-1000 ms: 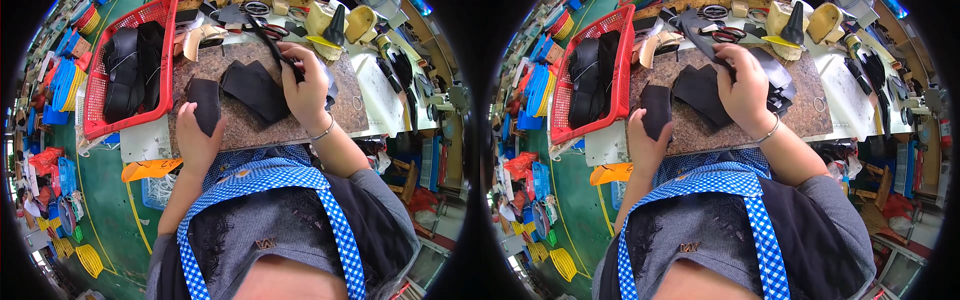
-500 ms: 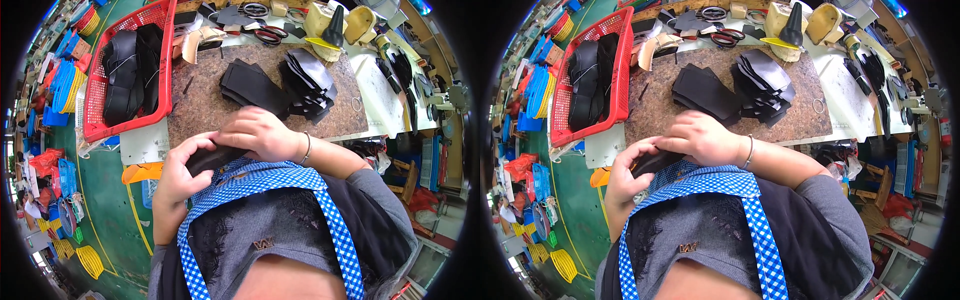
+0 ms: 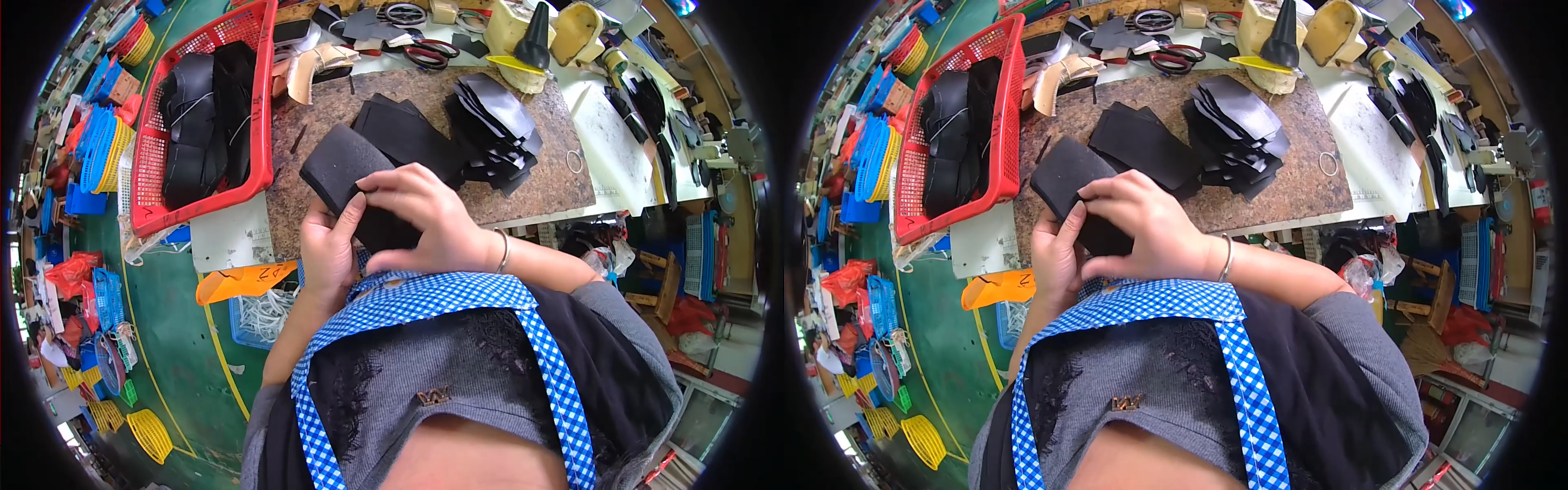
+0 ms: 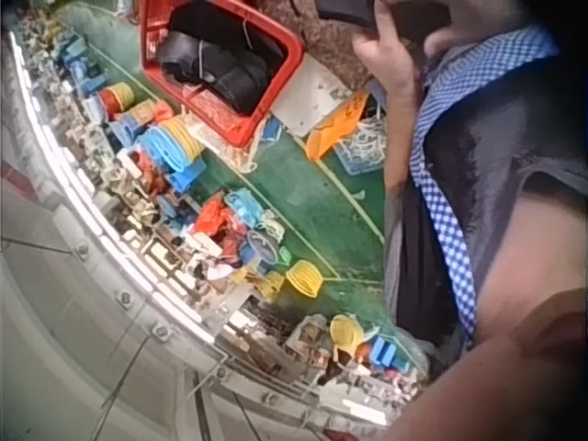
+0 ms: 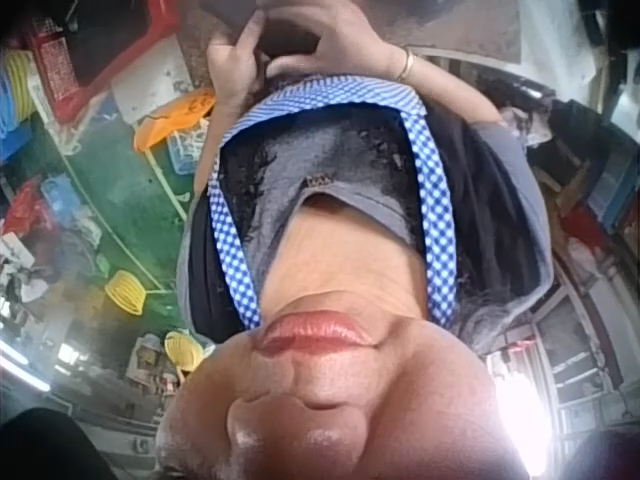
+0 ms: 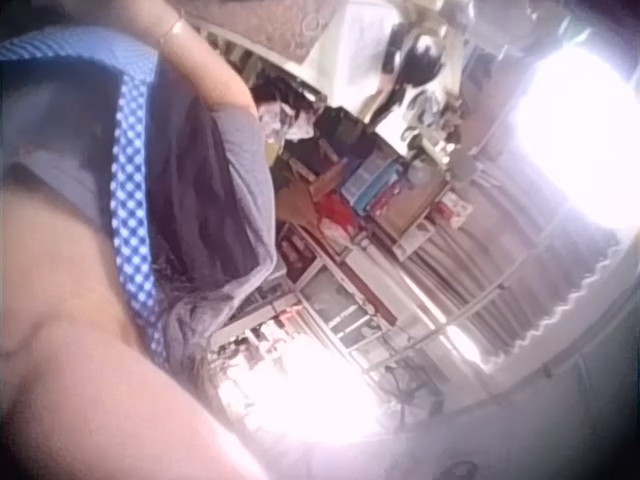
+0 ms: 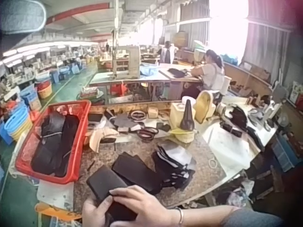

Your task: Align, inspect, and mark fabric shoe components for assembly.

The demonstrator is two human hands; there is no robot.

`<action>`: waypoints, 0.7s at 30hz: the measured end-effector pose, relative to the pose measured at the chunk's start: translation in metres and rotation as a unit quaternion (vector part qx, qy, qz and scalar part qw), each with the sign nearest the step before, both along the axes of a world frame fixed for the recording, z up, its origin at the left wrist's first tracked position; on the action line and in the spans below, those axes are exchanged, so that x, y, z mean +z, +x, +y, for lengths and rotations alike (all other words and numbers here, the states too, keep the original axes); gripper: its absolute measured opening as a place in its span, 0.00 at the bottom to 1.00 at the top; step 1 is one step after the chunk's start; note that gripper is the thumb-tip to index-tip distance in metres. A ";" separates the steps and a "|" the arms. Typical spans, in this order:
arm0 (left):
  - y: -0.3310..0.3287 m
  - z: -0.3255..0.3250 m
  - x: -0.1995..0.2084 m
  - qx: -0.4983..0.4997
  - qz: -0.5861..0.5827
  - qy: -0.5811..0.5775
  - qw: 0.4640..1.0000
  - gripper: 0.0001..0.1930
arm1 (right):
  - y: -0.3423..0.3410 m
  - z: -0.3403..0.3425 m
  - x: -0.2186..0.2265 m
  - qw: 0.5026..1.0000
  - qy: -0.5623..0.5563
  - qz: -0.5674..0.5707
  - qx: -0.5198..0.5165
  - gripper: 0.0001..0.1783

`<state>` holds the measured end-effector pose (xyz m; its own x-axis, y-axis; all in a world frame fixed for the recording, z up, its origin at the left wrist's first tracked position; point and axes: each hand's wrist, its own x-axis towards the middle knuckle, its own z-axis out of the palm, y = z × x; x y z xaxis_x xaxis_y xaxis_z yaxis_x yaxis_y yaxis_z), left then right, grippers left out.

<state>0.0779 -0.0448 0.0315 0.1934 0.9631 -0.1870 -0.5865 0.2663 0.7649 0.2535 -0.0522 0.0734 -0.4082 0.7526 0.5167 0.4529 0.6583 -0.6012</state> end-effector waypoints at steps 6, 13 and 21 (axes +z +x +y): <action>0.002 -0.003 0.007 0.009 0.040 0.025 0.999 0.18 | -0.004 0.006 -0.007 0.996 -0.037 0.039 -0.074 0.22; -0.001 -0.012 0.012 0.011 0.216 0.142 0.966 0.19 | -0.009 0.011 -0.020 0.996 -0.033 0.067 -0.050 0.11; -0.002 -0.009 0.012 0.026 0.172 0.110 0.979 0.17 | -0.011 0.012 -0.019 0.980 -0.122 0.148 -0.047 0.09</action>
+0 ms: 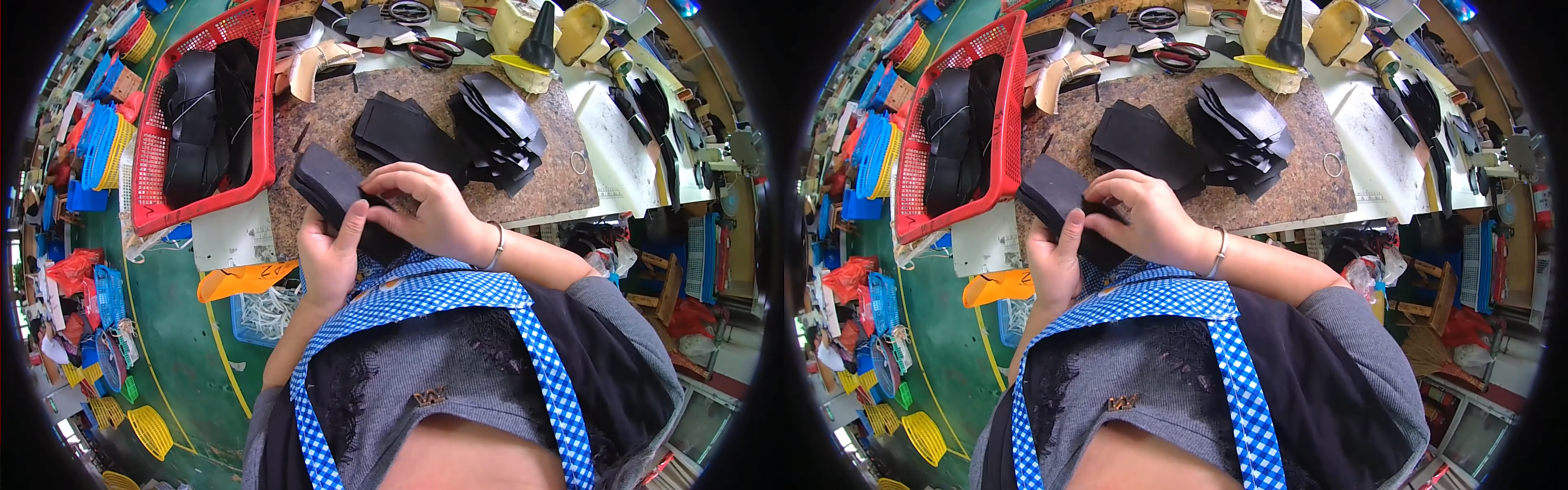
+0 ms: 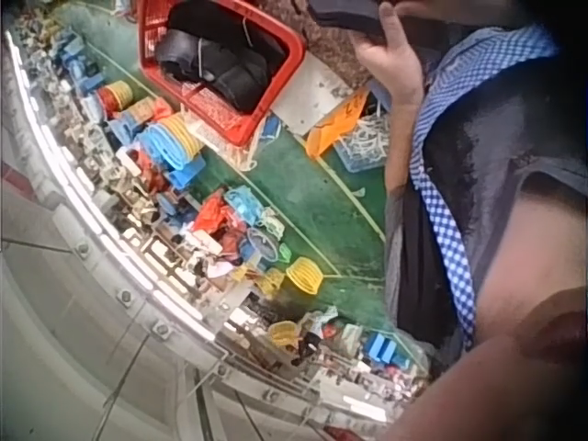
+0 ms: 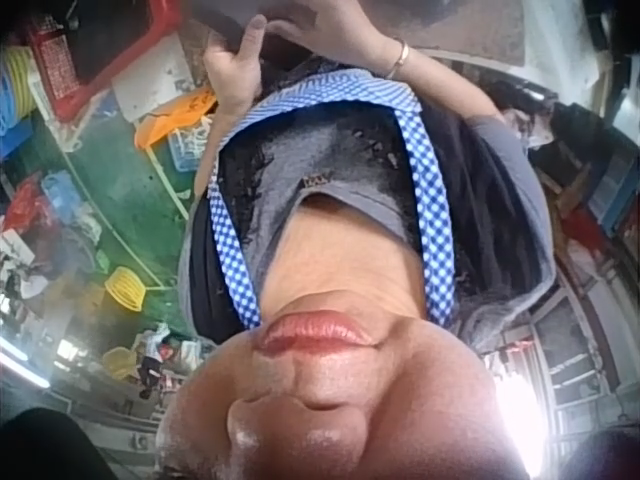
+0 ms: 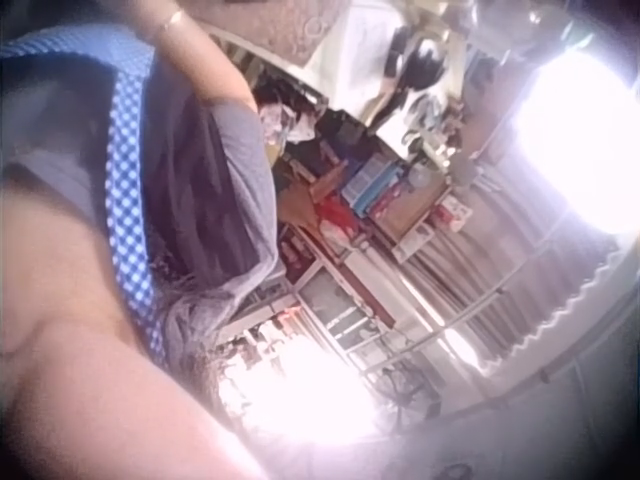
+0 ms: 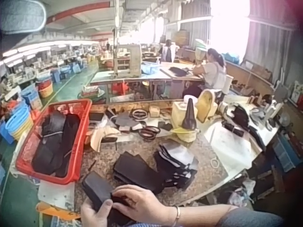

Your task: Align, inspect, and mark fabric shoe components for assembly.

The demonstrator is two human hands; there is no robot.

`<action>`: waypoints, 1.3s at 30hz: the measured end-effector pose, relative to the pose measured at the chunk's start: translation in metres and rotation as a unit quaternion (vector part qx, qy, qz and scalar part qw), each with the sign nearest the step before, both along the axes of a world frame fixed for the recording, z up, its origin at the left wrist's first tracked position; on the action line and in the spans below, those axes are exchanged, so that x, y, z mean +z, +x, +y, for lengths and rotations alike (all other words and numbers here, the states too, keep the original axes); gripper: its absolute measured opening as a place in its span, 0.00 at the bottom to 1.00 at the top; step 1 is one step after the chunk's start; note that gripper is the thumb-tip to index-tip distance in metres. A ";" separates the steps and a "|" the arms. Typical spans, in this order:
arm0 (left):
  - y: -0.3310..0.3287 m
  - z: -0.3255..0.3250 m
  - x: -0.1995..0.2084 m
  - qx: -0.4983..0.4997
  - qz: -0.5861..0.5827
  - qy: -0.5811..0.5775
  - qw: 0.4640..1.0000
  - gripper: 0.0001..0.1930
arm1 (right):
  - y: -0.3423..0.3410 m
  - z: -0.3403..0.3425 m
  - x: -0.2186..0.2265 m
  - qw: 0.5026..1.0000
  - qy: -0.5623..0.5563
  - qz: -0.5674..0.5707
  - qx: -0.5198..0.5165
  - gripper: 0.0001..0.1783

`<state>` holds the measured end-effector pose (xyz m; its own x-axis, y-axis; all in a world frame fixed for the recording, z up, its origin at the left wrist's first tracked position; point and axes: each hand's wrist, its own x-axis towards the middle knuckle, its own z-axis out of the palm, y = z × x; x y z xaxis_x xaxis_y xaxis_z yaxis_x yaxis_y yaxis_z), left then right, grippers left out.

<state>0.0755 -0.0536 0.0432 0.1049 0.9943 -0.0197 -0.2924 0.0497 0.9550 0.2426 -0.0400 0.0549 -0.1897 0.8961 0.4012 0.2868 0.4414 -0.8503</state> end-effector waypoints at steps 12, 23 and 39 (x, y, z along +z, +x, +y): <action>-0.001 0.002 0.002 -0.056 0.079 0.007 0.995 0.13 | 0.002 -0.006 -0.010 0.994 0.075 -0.061 -0.057 0.09; -0.030 -0.002 -0.007 0.074 -0.018 -0.079 0.994 0.10 | 0.074 0.070 0.024 0.872 0.303 -0.218 -0.315 0.04; -0.023 0.006 -0.003 -0.001 -0.036 -0.069 0.997 0.18 | 0.041 0.043 -0.001 0.945 -0.191 0.196 -0.177 0.06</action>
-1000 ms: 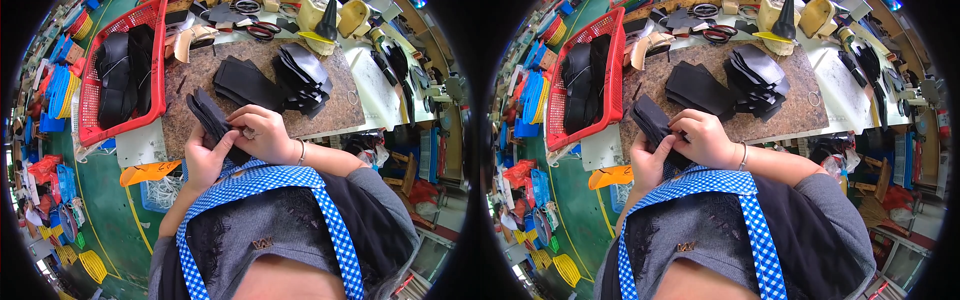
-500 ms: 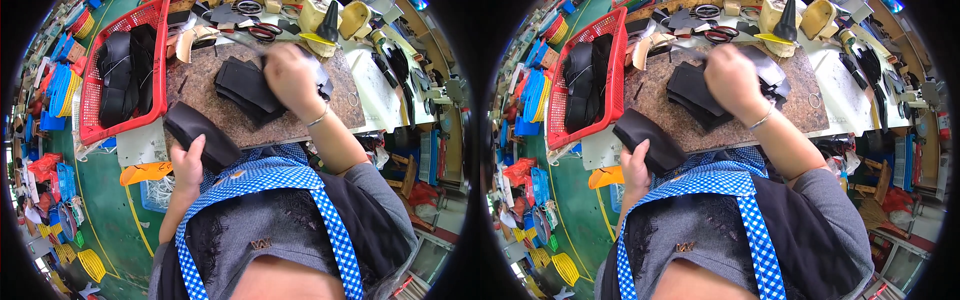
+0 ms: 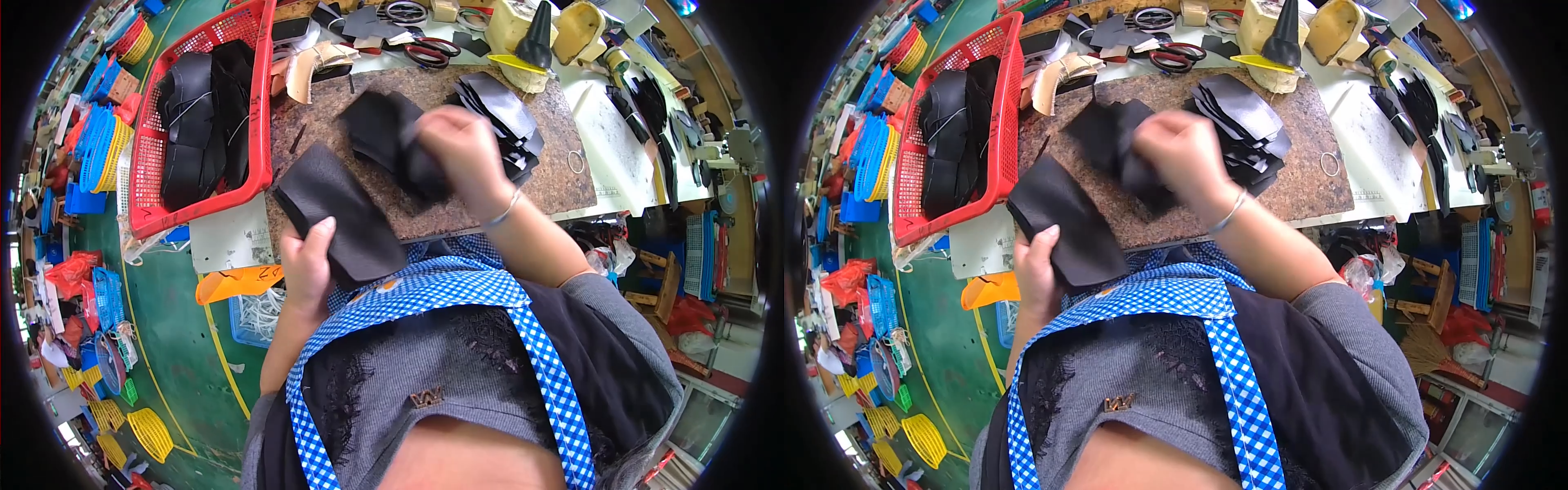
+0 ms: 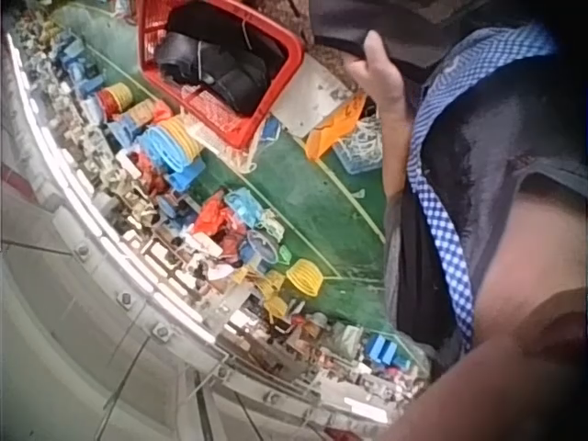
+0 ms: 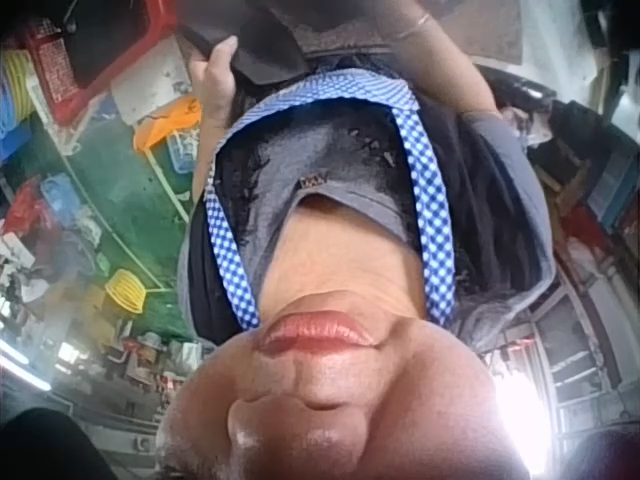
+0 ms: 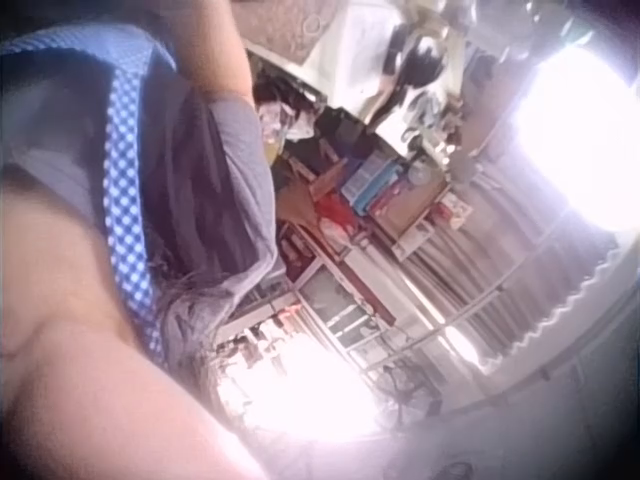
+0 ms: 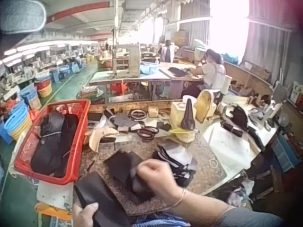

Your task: Align, inspect, and mark fabric shoe components for assembly.

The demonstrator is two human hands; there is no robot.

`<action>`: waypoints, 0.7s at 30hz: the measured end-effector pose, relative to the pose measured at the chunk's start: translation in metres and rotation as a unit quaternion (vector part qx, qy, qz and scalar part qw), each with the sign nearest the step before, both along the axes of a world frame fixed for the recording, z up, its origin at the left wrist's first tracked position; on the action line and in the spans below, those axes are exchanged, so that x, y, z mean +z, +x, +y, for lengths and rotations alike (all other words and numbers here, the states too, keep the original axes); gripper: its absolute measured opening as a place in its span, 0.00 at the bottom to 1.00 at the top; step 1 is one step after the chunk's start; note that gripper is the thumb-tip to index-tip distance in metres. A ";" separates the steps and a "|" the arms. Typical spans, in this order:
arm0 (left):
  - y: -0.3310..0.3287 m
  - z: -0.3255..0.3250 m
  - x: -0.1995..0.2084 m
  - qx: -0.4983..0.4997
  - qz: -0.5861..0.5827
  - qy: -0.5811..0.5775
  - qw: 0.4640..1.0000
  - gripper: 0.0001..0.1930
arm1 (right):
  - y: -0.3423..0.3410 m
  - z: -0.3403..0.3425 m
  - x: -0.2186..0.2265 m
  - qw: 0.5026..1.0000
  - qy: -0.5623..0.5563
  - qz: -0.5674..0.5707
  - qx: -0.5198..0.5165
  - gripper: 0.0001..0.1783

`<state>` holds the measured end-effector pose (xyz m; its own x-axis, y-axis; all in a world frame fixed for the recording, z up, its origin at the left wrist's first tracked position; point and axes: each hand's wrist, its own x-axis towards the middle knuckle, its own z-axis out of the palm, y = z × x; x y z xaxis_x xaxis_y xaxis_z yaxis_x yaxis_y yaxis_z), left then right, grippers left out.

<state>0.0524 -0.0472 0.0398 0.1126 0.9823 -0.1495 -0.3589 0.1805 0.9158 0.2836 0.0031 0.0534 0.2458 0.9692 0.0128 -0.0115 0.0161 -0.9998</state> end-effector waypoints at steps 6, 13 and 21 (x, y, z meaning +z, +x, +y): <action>-0.006 0.000 -0.015 0.028 -0.007 -0.043 0.999 0.16 | 0.035 0.019 0.023 0.752 0.268 -0.602 -0.007 0.07; 0.020 -0.006 -0.008 -0.059 0.080 0.061 0.993 0.13 | -0.031 -0.037 -0.003 0.887 0.249 -0.316 0.225 0.12; -0.004 0.006 -0.004 0.011 -0.017 0.005 1.000 0.18 | 0.030 0.020 0.019 0.952 0.179 -0.174 -0.180 0.04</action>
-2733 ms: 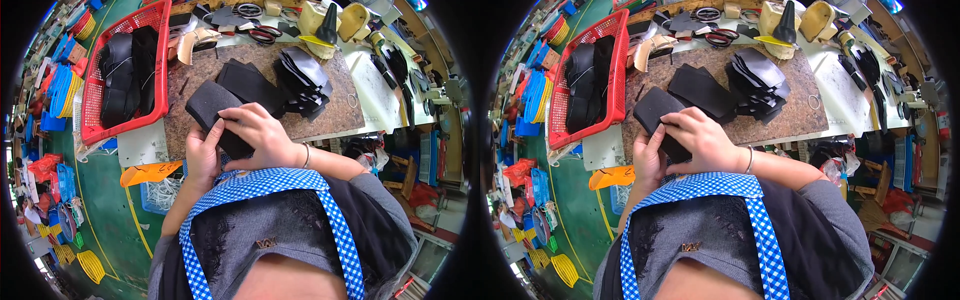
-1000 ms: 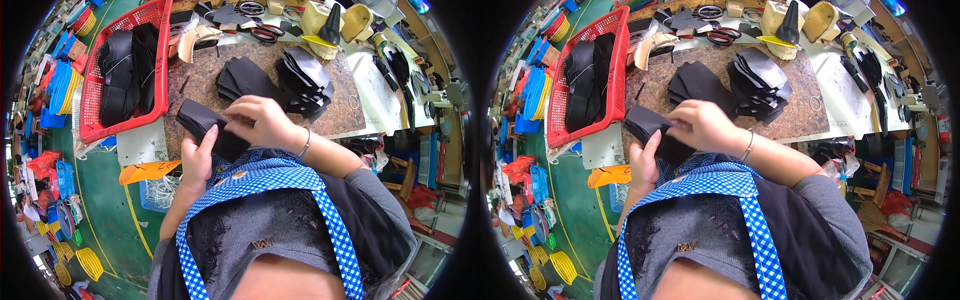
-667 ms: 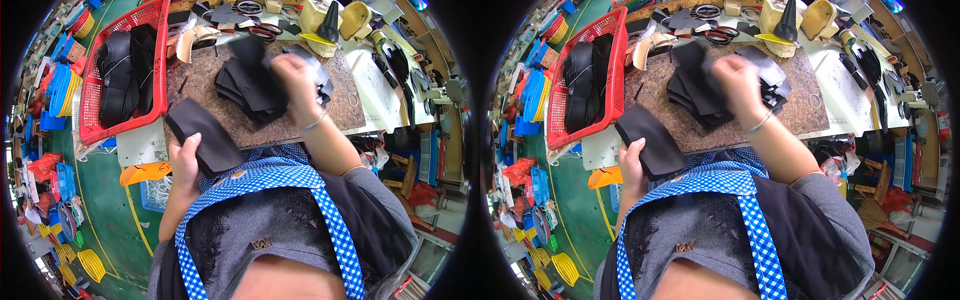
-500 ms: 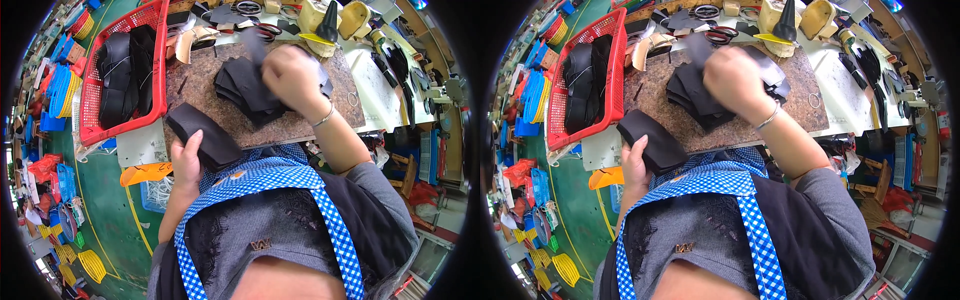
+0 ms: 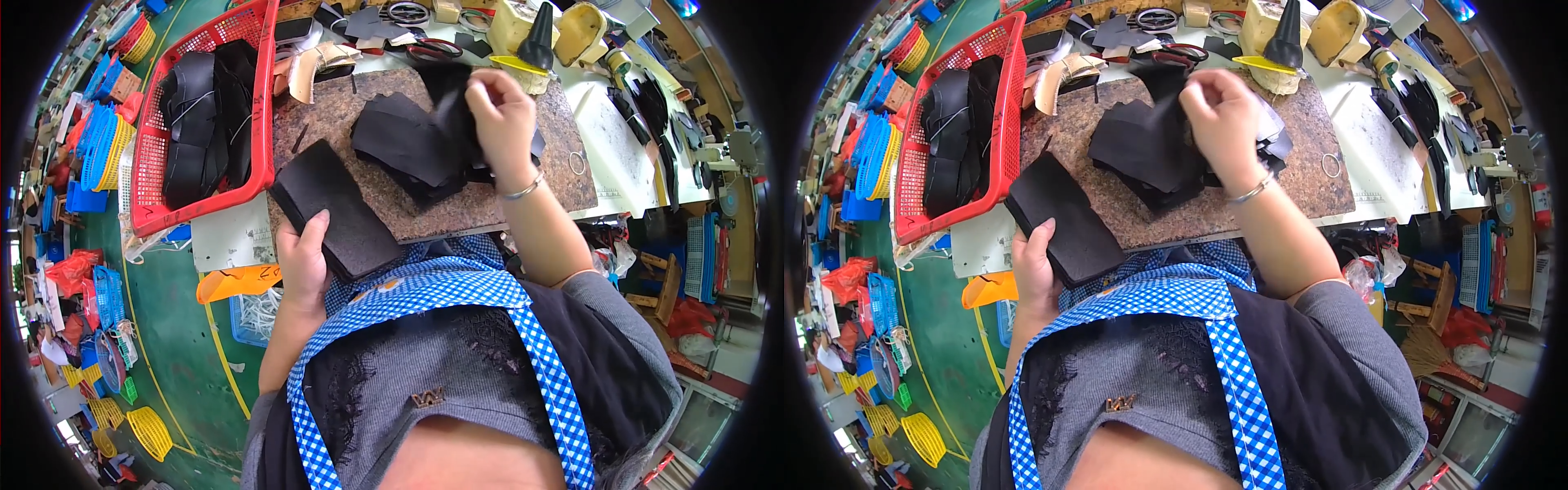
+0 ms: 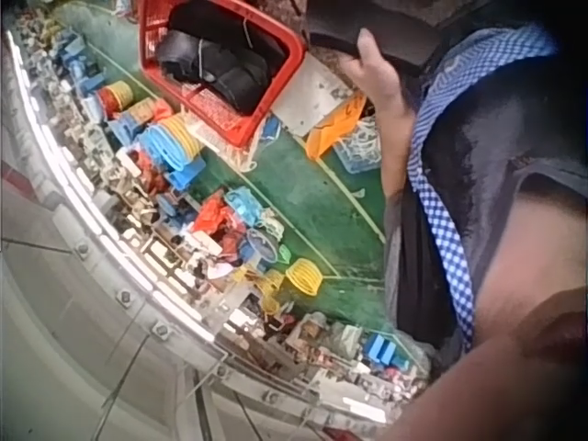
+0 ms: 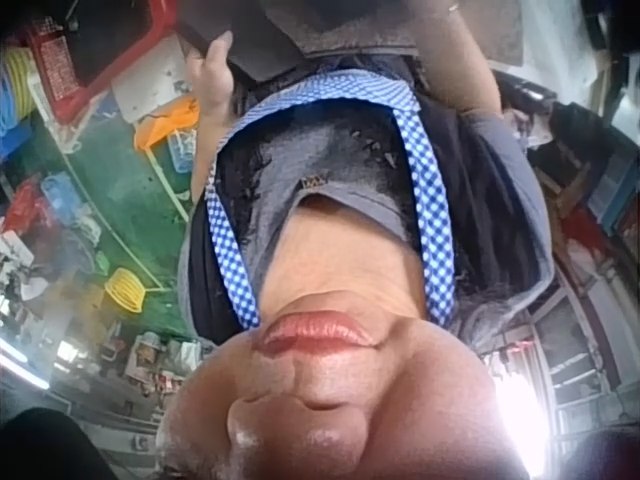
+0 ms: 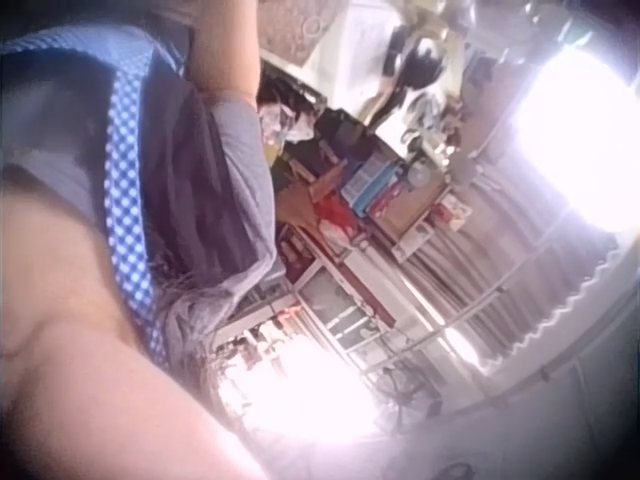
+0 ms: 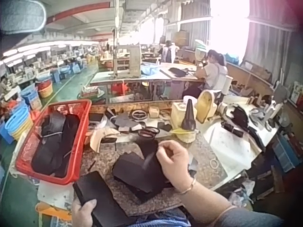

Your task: Align, inspect, and mark fabric shoe components for assembly.

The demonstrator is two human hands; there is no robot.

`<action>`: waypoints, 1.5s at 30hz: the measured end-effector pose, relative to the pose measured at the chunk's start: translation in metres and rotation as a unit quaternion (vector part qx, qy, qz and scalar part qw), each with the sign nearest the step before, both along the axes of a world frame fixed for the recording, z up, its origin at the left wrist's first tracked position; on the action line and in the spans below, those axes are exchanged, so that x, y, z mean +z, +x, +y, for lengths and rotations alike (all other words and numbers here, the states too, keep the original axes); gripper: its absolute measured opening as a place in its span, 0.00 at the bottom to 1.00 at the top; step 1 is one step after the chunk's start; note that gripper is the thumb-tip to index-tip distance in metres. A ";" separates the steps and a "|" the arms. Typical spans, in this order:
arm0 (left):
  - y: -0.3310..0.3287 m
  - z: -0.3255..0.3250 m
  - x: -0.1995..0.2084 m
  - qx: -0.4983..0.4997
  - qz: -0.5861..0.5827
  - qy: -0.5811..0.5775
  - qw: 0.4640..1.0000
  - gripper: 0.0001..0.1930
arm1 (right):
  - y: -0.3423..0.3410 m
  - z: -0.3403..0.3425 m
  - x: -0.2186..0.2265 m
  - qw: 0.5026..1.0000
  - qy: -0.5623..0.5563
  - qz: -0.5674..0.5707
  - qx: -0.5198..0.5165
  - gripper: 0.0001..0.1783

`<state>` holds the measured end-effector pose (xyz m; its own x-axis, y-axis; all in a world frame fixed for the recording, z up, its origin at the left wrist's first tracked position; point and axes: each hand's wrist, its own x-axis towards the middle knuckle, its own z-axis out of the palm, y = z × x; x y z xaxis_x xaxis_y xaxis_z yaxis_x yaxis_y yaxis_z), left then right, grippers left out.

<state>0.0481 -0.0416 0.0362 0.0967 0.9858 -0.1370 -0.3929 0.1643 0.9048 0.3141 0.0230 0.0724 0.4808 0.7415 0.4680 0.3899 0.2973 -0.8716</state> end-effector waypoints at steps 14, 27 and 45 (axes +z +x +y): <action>0.016 -0.011 -0.006 -0.051 0.069 0.055 0.995 0.12 | -0.063 -0.048 -0.029 0.958 -0.114 -0.053 0.257 0.05; 0.028 -0.003 -0.002 -0.030 0.012 0.050 0.998 0.12 | -0.061 -0.045 -0.014 0.891 -0.044 -0.242 0.383 0.12; 0.009 -0.005 -0.016 -0.011 -0.017 0.022 1.000 0.14 | 0.000 0.001 -0.003 0.874 0.080 -0.472 0.080 0.06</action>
<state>0.0570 -0.0467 0.0197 0.1223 0.9885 -0.0892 -0.4194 0.1329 0.8980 0.3145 0.0239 0.0692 -0.2801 0.6532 0.7035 0.8551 0.5029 -0.1265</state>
